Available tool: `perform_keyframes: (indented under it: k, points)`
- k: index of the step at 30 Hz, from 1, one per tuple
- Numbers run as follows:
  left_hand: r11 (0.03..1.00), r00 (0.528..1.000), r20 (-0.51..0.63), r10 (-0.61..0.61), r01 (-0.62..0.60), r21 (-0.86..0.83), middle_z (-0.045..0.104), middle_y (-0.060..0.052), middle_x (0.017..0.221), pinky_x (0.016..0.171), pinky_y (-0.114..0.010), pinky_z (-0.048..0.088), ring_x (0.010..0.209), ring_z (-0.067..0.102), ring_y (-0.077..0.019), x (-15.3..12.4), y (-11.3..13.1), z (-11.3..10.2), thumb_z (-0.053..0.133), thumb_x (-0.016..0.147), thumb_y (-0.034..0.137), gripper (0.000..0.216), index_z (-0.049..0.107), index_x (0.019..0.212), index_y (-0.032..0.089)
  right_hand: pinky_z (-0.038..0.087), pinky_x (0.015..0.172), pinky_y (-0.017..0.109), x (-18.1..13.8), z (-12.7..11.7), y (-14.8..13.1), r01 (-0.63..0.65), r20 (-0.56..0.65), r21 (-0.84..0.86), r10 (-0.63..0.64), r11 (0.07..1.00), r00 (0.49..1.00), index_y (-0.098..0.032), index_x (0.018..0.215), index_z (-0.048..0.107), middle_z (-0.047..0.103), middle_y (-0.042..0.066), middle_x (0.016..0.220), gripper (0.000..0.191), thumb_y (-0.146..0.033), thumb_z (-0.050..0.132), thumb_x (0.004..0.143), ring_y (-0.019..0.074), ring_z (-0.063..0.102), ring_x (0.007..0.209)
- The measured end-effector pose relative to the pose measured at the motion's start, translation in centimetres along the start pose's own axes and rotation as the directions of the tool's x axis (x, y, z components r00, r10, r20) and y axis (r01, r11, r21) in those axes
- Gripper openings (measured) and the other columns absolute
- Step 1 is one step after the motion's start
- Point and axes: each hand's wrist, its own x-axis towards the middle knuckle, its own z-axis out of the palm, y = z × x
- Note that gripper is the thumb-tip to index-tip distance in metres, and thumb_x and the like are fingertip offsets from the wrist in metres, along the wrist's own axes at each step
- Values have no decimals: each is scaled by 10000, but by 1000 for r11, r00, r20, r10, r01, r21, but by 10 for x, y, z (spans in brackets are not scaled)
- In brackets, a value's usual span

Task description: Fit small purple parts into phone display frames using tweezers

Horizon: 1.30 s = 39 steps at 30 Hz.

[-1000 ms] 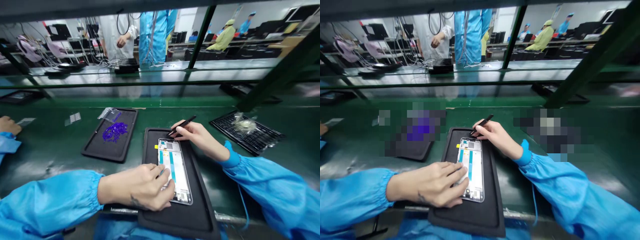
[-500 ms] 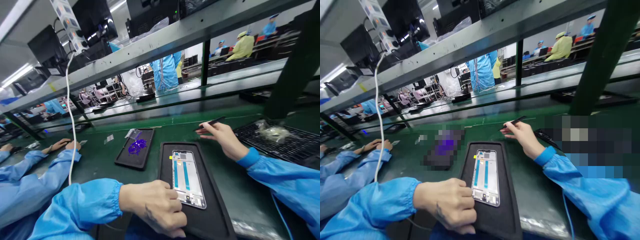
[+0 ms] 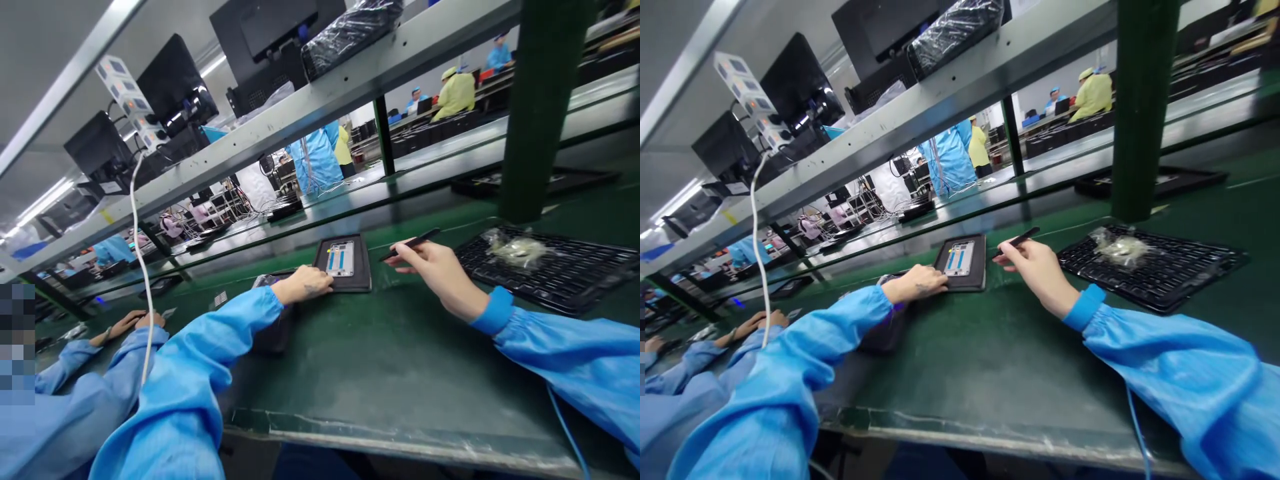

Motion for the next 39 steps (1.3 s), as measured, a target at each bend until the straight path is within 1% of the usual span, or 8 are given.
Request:
perform_keyframes:
  k: [8,17,21,25,28,30,34,39]
  points:
    - [976,972,98,-216,217,-2,627,-94,1226,904,-425,576,1057,645,-214,61,-66,19,611,977,388,361,593,1254,156,641,716,375,-5,1,11,19,111,-113,-7,993,994,-181,856,689,765,79,788,319,-497,669,819,252,756,787]
    - [950,949,62,-309,311,-36,619,-98,1245,910,-431,575,1070,641,-219,73,-69,14,617,974,385,372,586,1265,156,638,704,386,-6,-1,18,37,174,-207,0,978,985,-185,859,693,772,88,807,359,-534,616,830,264,752,785]
    - [984,985,-7,-171,171,-57,653,-88,1146,873,-404,577,1004,660,-205,43,-32,-6,567,1003,368,317,598,1226,144,636,707,387,-8,-1,20,30,196,-221,14,975,980,-180,881,697,772,91,821,380,-548,613,831,266,751,791]
    - [992,994,-72,77,-84,-91,683,-98,1065,800,-353,550,983,668,-229,-22,37,-23,400,1061,372,301,608,1154,175,634,724,408,-9,1,25,23,215,-221,25,975,976,-181,898,693,768,90,810,407,-574,622,821,272,750,782]
    - [929,924,-212,318,-349,-127,672,-92,1203,821,-309,529,1048,649,-200,-74,92,-26,314,1071,461,395,592,1196,210,634,732,410,-10,2,26,28,220,-219,22,975,975,-195,898,688,768,82,811,404,-587,626,820,269,750,781]
    - [878,863,-323,389,-453,-154,545,-93,1452,1001,-317,482,1277,555,-208,-97,118,-22,277,1072,488,463,513,1366,220,635,737,402,-11,3,24,31,220,-222,19,975,975,-204,893,686,770,75,821,385,-579,629,825,264,751,793]
    - [895,880,-358,312,-399,-199,417,-55,1581,1171,-353,351,1445,400,-212,-116,137,-13,253,1073,484,513,405,1492,230,635,776,413,-14,4,17,24,223,-241,31,970,974,-201,926,687,768,80,855,386,-570,627,829,272,751,845]
    - [957,902,-374,216,-272,-104,658,-68,1268,856,-303,478,1082,624,-167,-144,112,-3,369,1074,321,306,585,1253,199,618,851,478,-18,7,13,-2,208,-266,59,964,976,-207,940,686,763,117,910,400,-583,614,824,312,739,897]
